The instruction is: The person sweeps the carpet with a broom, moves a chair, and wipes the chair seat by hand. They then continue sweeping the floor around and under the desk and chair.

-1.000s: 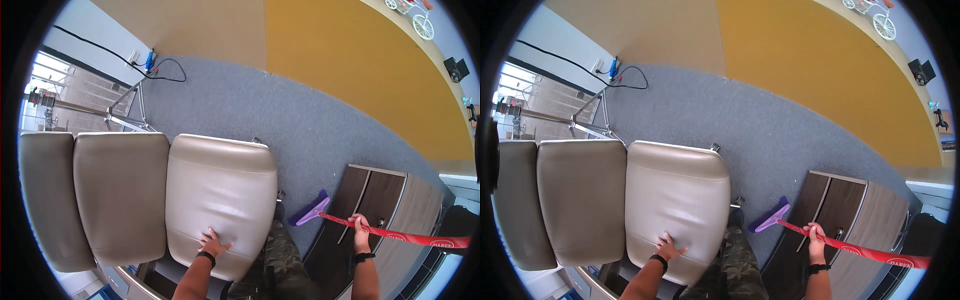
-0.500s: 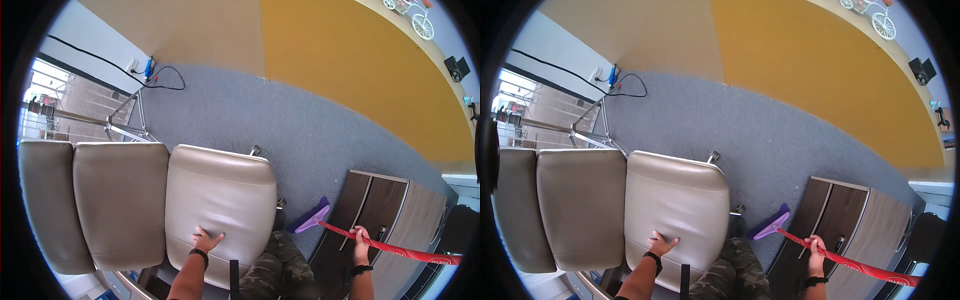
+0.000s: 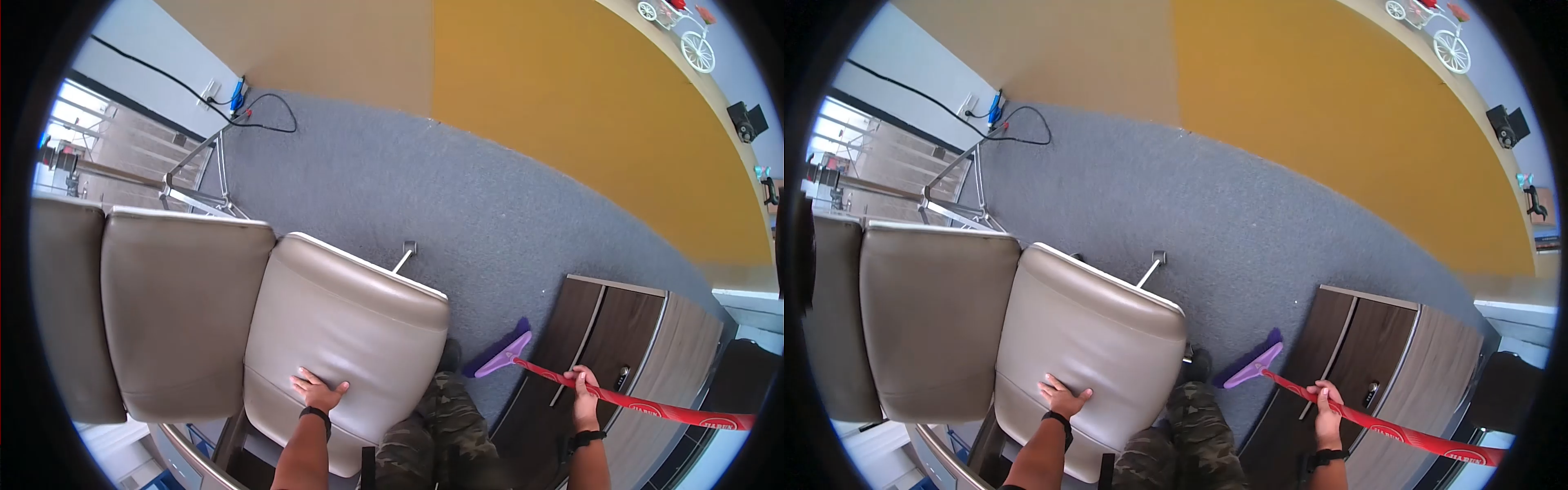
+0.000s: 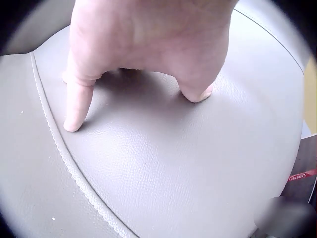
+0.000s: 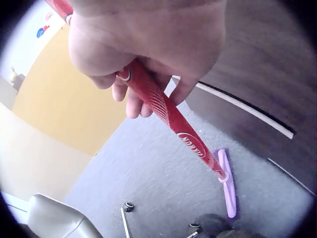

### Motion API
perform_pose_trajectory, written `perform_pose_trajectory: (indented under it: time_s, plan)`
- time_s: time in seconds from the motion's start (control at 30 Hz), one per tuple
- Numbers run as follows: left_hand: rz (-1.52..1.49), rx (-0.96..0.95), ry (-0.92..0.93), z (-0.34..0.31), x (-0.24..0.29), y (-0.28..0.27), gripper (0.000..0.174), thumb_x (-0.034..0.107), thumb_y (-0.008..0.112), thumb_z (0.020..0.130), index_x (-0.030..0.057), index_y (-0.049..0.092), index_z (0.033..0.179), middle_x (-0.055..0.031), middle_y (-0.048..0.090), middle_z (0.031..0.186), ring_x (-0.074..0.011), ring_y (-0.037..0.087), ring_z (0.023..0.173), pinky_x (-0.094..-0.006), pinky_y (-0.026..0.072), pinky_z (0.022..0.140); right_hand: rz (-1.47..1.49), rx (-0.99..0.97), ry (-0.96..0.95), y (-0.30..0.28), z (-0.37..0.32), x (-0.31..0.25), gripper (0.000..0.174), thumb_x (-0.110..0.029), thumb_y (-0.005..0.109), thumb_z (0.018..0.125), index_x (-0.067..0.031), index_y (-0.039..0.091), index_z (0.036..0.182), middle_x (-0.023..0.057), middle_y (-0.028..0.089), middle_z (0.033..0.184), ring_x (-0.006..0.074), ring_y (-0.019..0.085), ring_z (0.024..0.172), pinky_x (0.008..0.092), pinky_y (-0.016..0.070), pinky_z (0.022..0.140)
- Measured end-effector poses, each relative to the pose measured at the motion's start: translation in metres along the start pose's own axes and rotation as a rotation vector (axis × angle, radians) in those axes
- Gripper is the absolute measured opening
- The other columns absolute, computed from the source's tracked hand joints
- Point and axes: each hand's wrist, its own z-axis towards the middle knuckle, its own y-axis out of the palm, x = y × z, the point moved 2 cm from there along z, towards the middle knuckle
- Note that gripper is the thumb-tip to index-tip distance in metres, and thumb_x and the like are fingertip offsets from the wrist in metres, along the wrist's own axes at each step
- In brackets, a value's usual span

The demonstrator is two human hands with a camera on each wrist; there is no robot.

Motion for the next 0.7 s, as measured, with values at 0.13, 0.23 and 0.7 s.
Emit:
perform_pose_trajectory:
  time_s: [0.13, 0.23, 0.7]
  plan:
    - [0.053, 0.028, 0.077, 0.002, -0.008, -0.003, 0.149, 0.076, 0.074, 0.069, -0.0058, -0.017, 0.154, -0.0431, -0.013, 0.157, -0.0556, -0.009, 0.149, -0.0554, 0.0047, 0.123, 0.006, -0.032, -0.018, 0.007, 0.004, -0.003, 0.028, -0.026, 0.053, 0.106, -0.0018, 0.064, 0.114, 0.0097, 0.072, 0.098, 0.0197, 0.066, 0.098, 0.0366, 0.0481, 0.099]
    - [0.108, 0.032, 0.125, 0.008, -0.013, -0.002, 0.149, 0.077, 0.074, 0.069, -0.0056, -0.016, 0.155, -0.0424, -0.012, 0.158, -0.0557, -0.007, 0.149, -0.0552, 0.0059, 0.123, -0.014, -0.047, -0.021, 0.014, 0.003, -0.01, 0.032, -0.032, 0.051, 0.107, -0.0033, 0.062, 0.118, 0.0094, 0.071, 0.099, 0.0201, 0.065, 0.1, 0.037, 0.0463, 0.1]
    - [-0.034, 0.108, 0.175, 0.007, -0.033, -0.003, 0.148, 0.058, 0.089, 0.064, 0.0087, -0.012, 0.16, -0.0348, -0.012, 0.162, -0.0513, -0.001, 0.152, -0.0528, 0.0203, 0.123, 0.005, -0.05, -0.019, 0.009, 0.03, -0.015, 0.035, -0.035, 0.052, 0.106, -0.003, 0.063, 0.117, 0.0094, 0.071, 0.095, 0.0198, 0.066, 0.096, 0.0367, 0.0468, 0.098]
